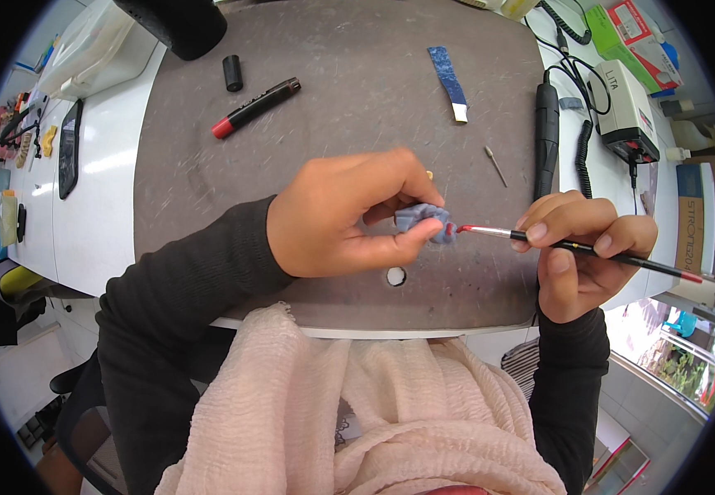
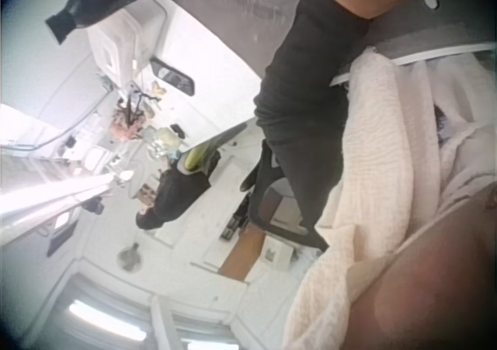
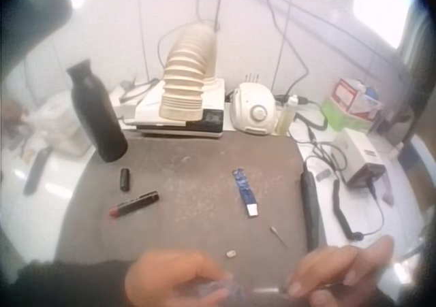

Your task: The person applies red paint to a small blue dental mold using a fine brush, then removes a small yellow tooth-shaped piece from the mold. They use a rotary tool to grind and shape the yellow piece, repeatedly inspecting it between grinding sessions.

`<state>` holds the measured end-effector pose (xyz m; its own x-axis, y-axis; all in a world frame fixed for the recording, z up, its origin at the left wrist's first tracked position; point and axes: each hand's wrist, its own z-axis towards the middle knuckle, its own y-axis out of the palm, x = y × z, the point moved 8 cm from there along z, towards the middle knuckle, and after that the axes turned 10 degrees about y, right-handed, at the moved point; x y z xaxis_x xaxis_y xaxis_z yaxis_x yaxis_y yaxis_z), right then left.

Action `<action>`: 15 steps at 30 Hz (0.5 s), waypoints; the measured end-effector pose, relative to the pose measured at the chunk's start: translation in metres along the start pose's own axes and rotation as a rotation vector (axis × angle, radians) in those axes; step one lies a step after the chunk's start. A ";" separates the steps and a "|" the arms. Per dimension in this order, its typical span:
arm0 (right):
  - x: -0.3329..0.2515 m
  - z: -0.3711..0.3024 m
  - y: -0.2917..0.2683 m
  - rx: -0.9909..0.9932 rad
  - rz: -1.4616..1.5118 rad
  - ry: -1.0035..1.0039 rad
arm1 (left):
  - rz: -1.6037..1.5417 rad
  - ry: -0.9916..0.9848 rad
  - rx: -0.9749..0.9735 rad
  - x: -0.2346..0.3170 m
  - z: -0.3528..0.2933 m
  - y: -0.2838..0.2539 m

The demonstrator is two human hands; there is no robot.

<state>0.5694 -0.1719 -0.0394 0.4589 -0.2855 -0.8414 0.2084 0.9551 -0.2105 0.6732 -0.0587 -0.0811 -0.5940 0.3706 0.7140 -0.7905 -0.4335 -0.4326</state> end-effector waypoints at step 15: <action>-0.001 0.002 0.013 -0.093 -0.154 -0.006 | 0.071 0.067 0.029 0.004 0.001 -0.001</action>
<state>0.5733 -0.1591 -0.0403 0.4326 -0.4293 -0.7928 0.1960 0.9031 -0.3821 0.6719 -0.0578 -0.0768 -0.6577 0.3919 0.6433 -0.7420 -0.4842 -0.4637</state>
